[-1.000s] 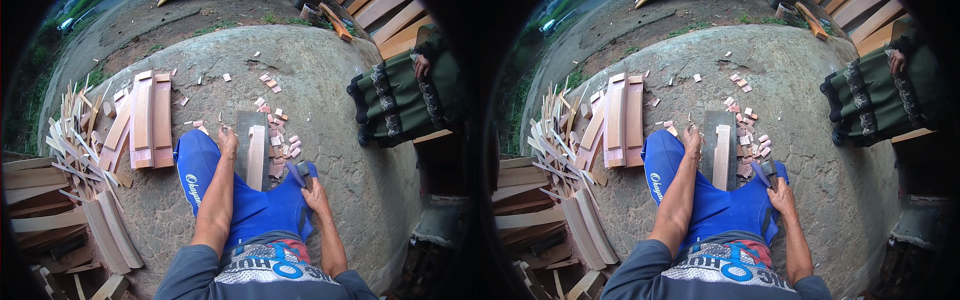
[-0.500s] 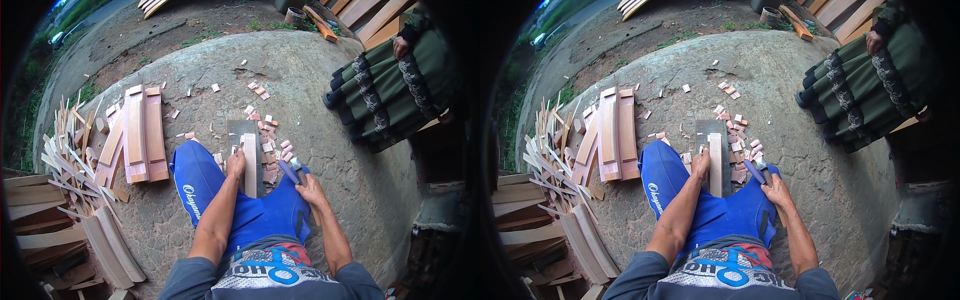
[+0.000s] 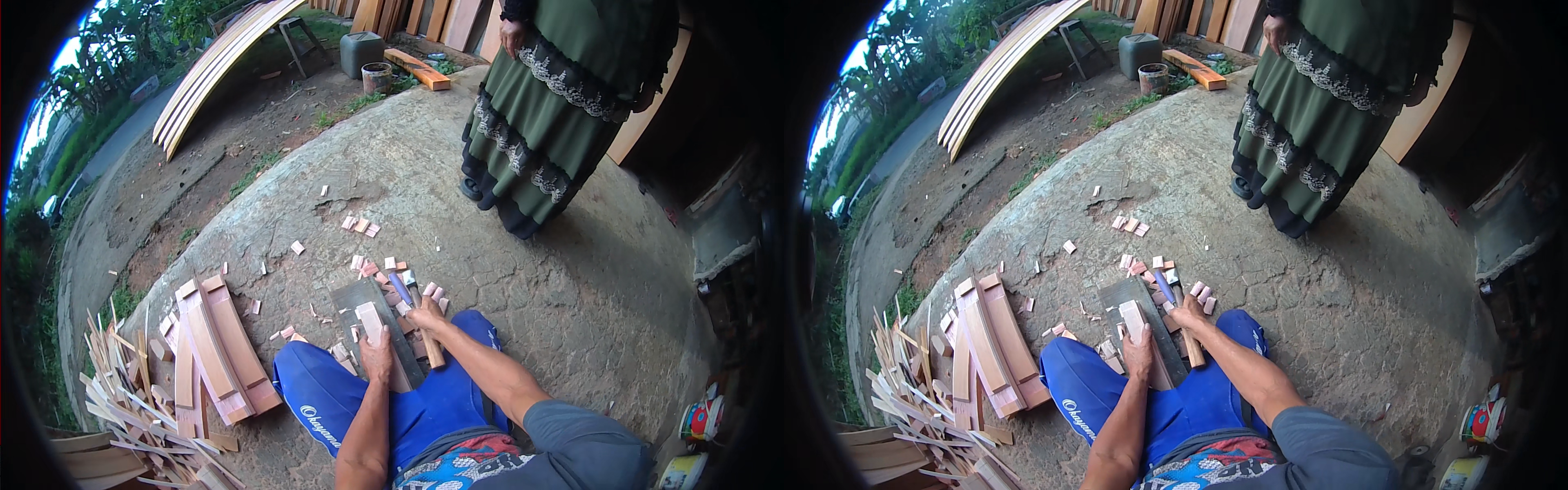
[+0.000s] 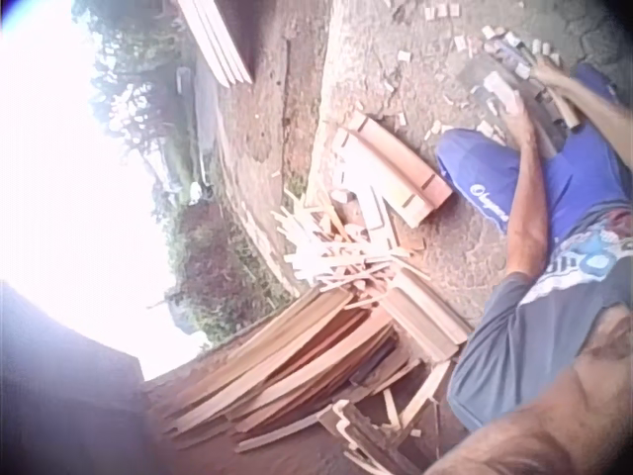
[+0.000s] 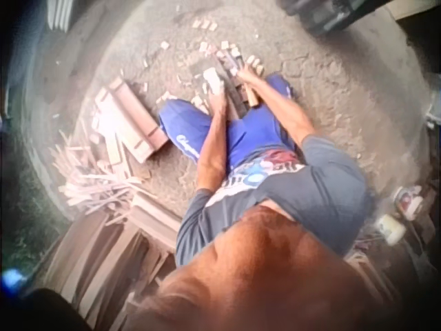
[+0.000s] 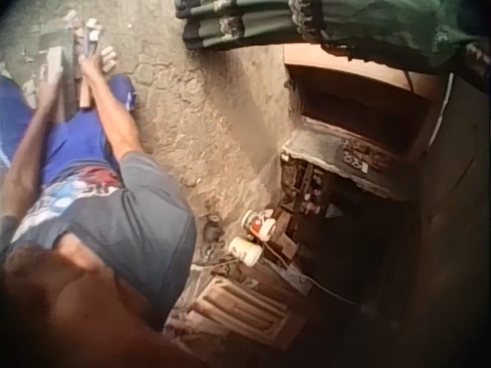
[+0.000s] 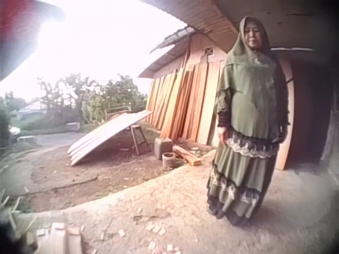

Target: The person sits on the ground and uses a chisel and mallet to carve a rectangular wooden plank. They repeatedly strike the chisel to remove small wood chips, occasionally repositioning the plank and inspecting the carved surface.

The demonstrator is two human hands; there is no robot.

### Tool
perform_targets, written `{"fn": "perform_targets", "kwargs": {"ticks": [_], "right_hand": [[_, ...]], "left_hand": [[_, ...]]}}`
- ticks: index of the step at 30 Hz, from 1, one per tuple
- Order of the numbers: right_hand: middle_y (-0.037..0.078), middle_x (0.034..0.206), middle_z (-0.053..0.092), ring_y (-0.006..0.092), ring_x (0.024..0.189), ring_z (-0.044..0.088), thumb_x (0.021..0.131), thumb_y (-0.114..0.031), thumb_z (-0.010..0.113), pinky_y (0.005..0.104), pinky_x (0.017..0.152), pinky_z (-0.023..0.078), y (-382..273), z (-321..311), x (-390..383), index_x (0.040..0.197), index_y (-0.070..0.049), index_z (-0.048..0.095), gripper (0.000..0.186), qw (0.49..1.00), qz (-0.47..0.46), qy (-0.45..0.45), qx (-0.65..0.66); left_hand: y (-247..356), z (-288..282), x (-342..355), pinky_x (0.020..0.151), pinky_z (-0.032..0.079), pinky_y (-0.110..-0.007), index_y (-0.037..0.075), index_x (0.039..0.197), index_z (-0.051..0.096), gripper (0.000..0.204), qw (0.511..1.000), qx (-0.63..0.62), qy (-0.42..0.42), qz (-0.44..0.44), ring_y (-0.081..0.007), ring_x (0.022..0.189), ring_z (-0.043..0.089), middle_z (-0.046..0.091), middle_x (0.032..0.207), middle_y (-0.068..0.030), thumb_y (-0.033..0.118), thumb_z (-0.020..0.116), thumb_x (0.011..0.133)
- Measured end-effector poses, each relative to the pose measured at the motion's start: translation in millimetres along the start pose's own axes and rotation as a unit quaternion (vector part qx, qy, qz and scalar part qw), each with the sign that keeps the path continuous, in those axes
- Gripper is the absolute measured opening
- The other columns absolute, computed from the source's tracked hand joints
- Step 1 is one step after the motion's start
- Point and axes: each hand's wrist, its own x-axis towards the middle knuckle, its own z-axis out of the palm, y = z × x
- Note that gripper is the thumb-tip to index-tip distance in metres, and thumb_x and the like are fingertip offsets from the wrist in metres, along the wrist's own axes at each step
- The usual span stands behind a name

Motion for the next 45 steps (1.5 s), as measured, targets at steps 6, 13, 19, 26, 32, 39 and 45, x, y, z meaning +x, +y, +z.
{"fn": "perform_targets", "kwargs": {"ticks": [6,13,19,26,32,39,45], "right_hand": [[0.031,0.123,0.066,0.0427,0.117,0.067,0.084,-0.023,0.067,0.0485,0.100,0.053,-3.3,27.9,-0.3,0.124,0.006,0.055,0.050,0.997,0.049,0.052,-0.036],[0.033,0.133,0.059,0.0444,0.127,0.059,0.085,-0.025,0.072,0.0493,0.108,0.048,0.5,55.7,-4.2,0.132,0.007,0.050,0.060,0.999,0.034,0.004,0.004],[0.028,0.152,0.049,0.0402,0.142,0.048,0.085,-0.025,0.066,0.0468,0.118,0.039,63.3,54.7,-21.5,0.155,0.000,0.039,0.079,0.999,-0.033,-0.025,0.015],[0.026,0.151,0.051,0.0384,0.141,0.049,0.090,-0.034,0.068,0.0467,0.118,0.039,60.0,39.4,-61.1,0.154,-0.001,0.041,0.076,0.996,-0.065,-0.054,0.027],[0.029,0.136,0.062,0.0421,0.127,0.060,0.095,-0.051,0.063,0.0479,0.108,0.047,41.9,52.0,-92.8,0.150,0.000,0.044,0.077,0.987,-0.129,-0.080,0.055],[0.042,0.149,0.042,0.0530,0.138,0.047,0.093,-0.048,0.068,0.0511,0.115,0.042,13.1,66.6,-141.3,0.161,0.004,0.011,0.103,0.979,-0.118,-0.151,-0.070],[0.045,0.149,0.038,0.0567,0.137,0.046,0.095,-0.048,0.066,0.0570,0.114,0.041,6.3,73.9,-145.8,0.161,0.004,0.004,0.104,0.970,-0.146,-0.183,-0.072]], "left_hand": [[-12.3,3.7,7.6,0.096,0.051,-0.040,-0.007,0.127,0.061,0.068,0.991,-0.103,-0.015,0.079,-0.0311,0.106,0.068,0.071,0.113,-0.0234,0.048,0.076,0.091],[-53.9,-1.5,41.3,0.093,0.051,-0.039,-0.004,0.129,0.062,0.059,0.989,-0.129,-0.030,0.062,-0.0268,0.102,0.066,0.070,0.115,-0.0161,0.049,0.063,0.101],[-35.0,13.7,23.1,0.096,0.053,-0.043,0.001,0.132,0.062,0.063,0.925,-0.361,-0.101,-0.064,-0.0294,0.107,0.066,0.067,0.127,-0.0136,0.055,0.040,0.109],[-48.9,-5.0,84.3,0.065,0.058,-0.049,0.007,0.112,0.068,0.026,0.940,-0.279,-0.089,-0.177,-0.0295,0.086,0.072,0.072,0.103,-0.0119,0.028,0.063,0.098],[-60.0,-15.2,135.3,0.058,0.057,-0.045,0.002,0.105,0.070,0.020,0.948,-0.233,-0.157,-0.148,-0.0284,0.071,0.071,0.072,0.089,-0.0115,0.019,0.064,0.095],[-40.5,-12.2,119.8,0.043,0.045,-0.033,0.001,0.086,0.070,0.014,0.968,-0.114,-0.214,-0.061,-0.0177,0.050,0.060,0.064,0.067,-0.0065,0.014,0.069,0.091],[-49.7,-33.5,135.3,0.048,0.054,-0.032,-0.002,0.088,0.065,0.014,0.968,-0.122,-0.215,-0.041,-0.0201,0.057,0.066,0.066,0.072,-0.0097,0.010,0.072,0.089]]}}
